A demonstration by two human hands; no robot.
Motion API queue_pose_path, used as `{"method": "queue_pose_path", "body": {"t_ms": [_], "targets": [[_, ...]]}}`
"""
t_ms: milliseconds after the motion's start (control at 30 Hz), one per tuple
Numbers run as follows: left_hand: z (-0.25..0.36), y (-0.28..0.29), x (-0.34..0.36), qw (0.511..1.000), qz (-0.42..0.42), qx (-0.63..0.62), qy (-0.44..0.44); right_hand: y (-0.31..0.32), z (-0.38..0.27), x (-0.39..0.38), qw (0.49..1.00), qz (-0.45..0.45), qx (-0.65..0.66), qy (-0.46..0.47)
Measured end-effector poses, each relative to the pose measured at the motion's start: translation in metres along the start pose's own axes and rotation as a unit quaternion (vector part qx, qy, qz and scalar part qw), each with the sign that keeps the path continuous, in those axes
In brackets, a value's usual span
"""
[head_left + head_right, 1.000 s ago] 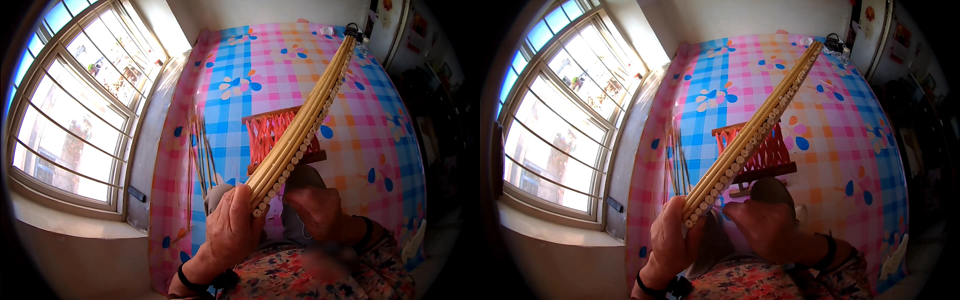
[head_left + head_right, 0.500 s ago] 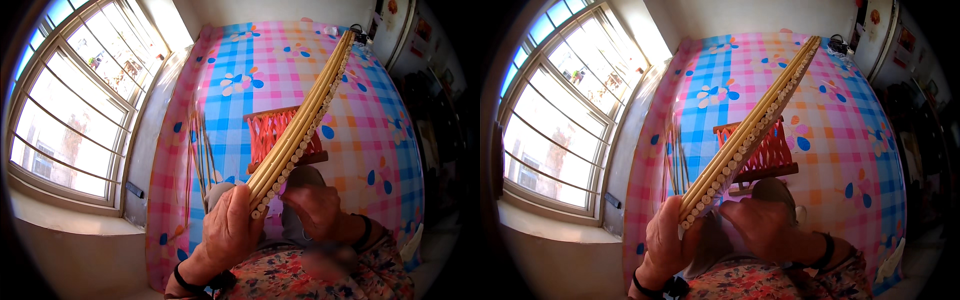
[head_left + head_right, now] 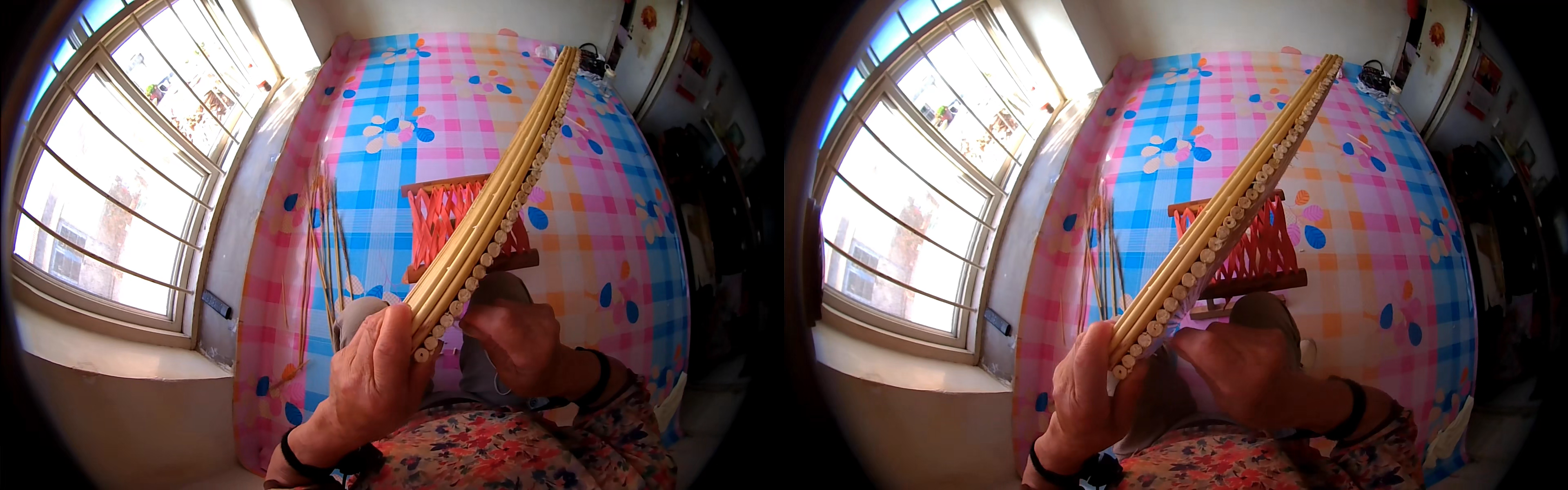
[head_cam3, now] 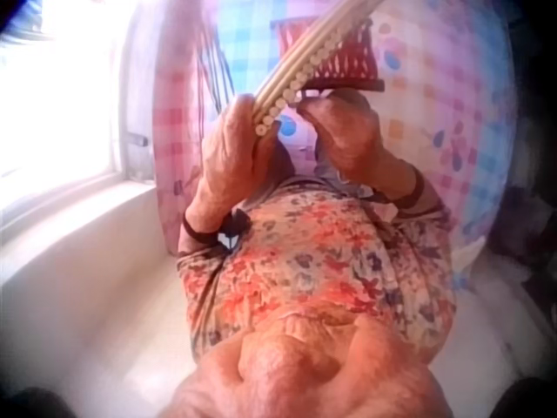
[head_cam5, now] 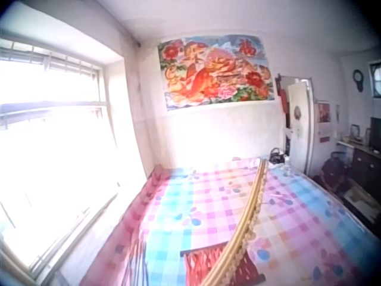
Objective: The person weaves together thin wooden sticks with white thread to create a mat, tying off the edges of the sticks.
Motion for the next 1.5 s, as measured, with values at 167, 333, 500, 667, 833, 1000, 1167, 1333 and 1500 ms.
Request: {"method": "queue_pose_path", "body": {"t_ms": [167, 333, 500, 667, 833, 1000, 1167, 1333, 1500], "targets": [[0.0, -0.001, -0.003, 1.0, 0.015, 0.01, -0.004, 0.004, -0.004, 0.003, 0.996, -0.075, 0.004, -0.043], [0.002, 0.0, -0.003, 0.998, 0.044, 0.023, -0.025, 0.0, -0.004, 0.009, 0.995, -0.085, 0.023, -0.045], [0.001, 0.0, -0.007, 0.999, 0.043, 0.018, -0.012, -0.002, -0.002, 0.012, 0.987, -0.091, 0.074, -0.111], [0.002, -0.013, -0.008, 0.999, 0.037, -0.035, 0.003, 0.011, -0.01, 0.006, 0.988, -0.098, 0.023, -0.12], [0.016, -0.024, -0.003, 0.992, 0.063, -0.076, -0.077, 0.028, -0.009, -0.027, 0.975, -0.06, 0.028, -0.213], [0.026, -0.036, -0.008, 0.986, 0.04, -0.119, -0.114, 0.033, -0.008, -0.065, 0.953, -0.014, 0.097, -0.286], [0.031, -0.039, -0.015, 0.983, 0.048, -0.123, -0.131, 0.033, -0.015, -0.078, 0.958, -0.001, 0.066, -0.279], [0.033, -0.04, -0.016, 0.981, 0.055, -0.121, -0.144, 0.033, -0.014, -0.086, 0.949, 0.009, 0.082, -0.305], [0.034, -0.039, -0.016, 0.982, 0.048, -0.102, -0.153, 0.035, -0.015, -0.079, 0.977, 0.003, -0.002, -0.213]]}}
Point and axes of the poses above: each hand's wrist, its own x-axis towards the middle knuckle, its own y-axis out of the back of the hand, z = x × y, the point moved 5 cm from there along x, towards the middle knuckle, and after that the axes turned 5 degrees about x, right-handed, at the moved point
